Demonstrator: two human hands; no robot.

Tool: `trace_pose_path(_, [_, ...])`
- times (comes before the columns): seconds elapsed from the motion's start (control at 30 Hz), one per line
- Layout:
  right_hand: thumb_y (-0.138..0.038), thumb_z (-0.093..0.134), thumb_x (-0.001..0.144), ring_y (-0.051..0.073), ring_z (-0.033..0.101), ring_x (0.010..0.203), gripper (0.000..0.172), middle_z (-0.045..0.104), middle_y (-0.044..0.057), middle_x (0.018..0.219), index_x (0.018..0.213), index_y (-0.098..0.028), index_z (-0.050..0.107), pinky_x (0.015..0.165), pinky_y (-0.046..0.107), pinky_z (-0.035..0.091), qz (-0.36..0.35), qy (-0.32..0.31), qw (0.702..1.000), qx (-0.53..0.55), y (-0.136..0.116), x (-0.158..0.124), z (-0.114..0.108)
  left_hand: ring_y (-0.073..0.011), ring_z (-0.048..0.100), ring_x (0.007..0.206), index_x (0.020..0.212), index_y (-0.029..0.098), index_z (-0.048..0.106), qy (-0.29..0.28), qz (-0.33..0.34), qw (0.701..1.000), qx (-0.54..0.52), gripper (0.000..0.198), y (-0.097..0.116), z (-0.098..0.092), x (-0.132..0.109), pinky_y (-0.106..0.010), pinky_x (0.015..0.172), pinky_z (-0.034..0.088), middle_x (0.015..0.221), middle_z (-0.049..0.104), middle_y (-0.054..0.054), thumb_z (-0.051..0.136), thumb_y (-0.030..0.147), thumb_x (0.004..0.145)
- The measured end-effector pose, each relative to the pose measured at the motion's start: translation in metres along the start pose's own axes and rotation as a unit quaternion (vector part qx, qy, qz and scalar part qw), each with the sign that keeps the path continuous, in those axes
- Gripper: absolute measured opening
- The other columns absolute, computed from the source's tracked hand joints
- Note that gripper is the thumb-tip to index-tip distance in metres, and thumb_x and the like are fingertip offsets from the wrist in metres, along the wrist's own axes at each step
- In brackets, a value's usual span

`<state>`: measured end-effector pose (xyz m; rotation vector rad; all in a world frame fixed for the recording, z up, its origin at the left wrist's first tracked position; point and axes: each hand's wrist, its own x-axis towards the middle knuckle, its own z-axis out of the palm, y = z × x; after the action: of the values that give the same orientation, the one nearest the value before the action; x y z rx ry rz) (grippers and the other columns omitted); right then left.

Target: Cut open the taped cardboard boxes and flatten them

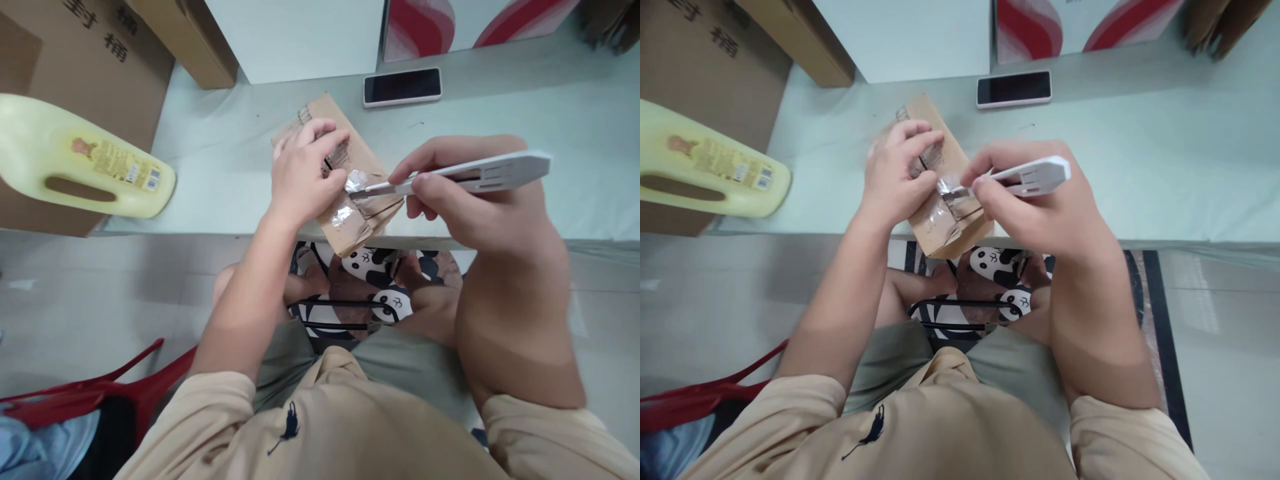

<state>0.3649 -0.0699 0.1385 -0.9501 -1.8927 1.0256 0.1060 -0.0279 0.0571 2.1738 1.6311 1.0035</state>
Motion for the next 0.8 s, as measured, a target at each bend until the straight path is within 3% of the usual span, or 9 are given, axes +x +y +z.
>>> trace_pose_path(0.27, [-0.017,0.06,0.081,0.01,0.046,0.05,0.013,0.062,-0.003,0.057,0.076,-0.023,0.07,0.054,0.029,0.037,-0.016,-0.04,0.999,-0.027,-0.005,0.002,0.002,-0.0439,0.046,0.139,0.13,0.052,0.067,-0.019,-0.007,0.999,0.027,0.056,0.004,-0.003,0.001,-0.074,0.12,0.021,0.145,0.061,0.007,0.057,0.038,0.077])
trace_pose_path(0.43, [-0.016,0.059,0.079,0.011,0.045,0.05,0.015,0.058,-0.004,0.054,0.071,-0.024,0.069,0.053,0.029,0.034,-0.039,0.018,0.999,0.007,-0.003,0.0,0.002,-0.0433,0.046,0.141,0.13,0.055,0.066,-0.019,-0.009,1.0,0.014,0.058,0.011,-0.005,0.0,-0.071,0.123,0.024,0.143,0.063,0.008,0.058,0.037,0.076])
trace_pose_path(0.53, [-0.018,0.065,0.08,0.013,0.045,0.049,0.014,0.056,-0.003,0.052,0.069,-0.025,0.068,0.052,0.031,0.034,-0.019,0.042,0.999,0.023,-0.001,-0.001,0.002,-0.0433,0.049,0.139,0.128,0.053,0.068,-0.015,-0.014,1.0,0.018,0.058,0.013,-0.006,0.0,-0.069,0.123,0.028,0.141,0.064,0.006,0.061,0.036,0.073])
trace_pose_path(0.8, [-0.019,0.063,0.08,0.011,0.048,0.052,0.01,0.06,-0.005,0.056,0.073,-0.024,0.068,0.053,0.029,0.036,-0.009,-0.034,0.999,0.004,-0.001,0.002,0.005,-0.0433,0.051,0.139,0.124,0.049,0.07,-0.033,-0.04,0.998,0.046,0.053,0.026,-0.011,0.002,-0.069,0.124,0.029,0.141,0.063,0.003,0.061,0.035,0.074])
